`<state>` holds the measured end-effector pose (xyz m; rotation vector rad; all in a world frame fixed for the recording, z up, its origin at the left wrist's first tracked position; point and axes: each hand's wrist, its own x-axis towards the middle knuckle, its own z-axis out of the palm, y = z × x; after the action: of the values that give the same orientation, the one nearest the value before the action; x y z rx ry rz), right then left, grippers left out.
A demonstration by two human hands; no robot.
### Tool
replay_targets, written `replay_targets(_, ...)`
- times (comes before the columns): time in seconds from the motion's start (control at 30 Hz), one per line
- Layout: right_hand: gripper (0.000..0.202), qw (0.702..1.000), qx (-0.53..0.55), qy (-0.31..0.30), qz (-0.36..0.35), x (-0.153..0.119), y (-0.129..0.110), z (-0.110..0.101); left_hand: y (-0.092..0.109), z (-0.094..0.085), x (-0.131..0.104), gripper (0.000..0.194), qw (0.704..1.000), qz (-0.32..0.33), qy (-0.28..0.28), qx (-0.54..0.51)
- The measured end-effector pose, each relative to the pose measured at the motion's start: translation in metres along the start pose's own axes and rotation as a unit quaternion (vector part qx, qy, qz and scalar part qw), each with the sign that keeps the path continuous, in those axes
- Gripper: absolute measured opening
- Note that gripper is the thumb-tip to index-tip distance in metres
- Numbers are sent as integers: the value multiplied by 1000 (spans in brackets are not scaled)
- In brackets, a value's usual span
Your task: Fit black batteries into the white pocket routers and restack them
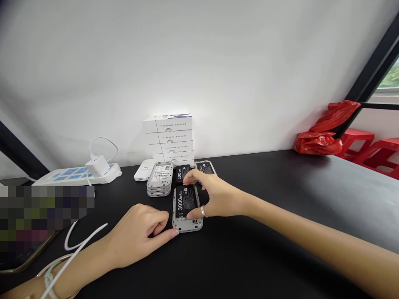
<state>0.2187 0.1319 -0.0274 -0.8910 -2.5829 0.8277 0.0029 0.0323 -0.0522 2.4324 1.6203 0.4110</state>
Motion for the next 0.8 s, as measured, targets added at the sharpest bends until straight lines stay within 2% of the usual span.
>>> replay_targets(0.3, 67, 999, -7, -40, 14, -10, -5, -5, -1, 0, -1, 46, 1000, 7, 5, 2)
replay_targets(0.5, 89, 990, -113, -70, -47, -18, -13, 3, 0, -1, 0, 48, 1000, 6, 6, 1)
replay_targets(0.67, 83, 972, -199, -45, -115, -20, -15, 16, 1, 0, 0, 47, 1000, 10, 14, 1)
replay_targets(0.8, 82, 988, -118, -14, -94, -15, -11, 23, 0, -2, -1, 49, 1000, 14, 1, -10)
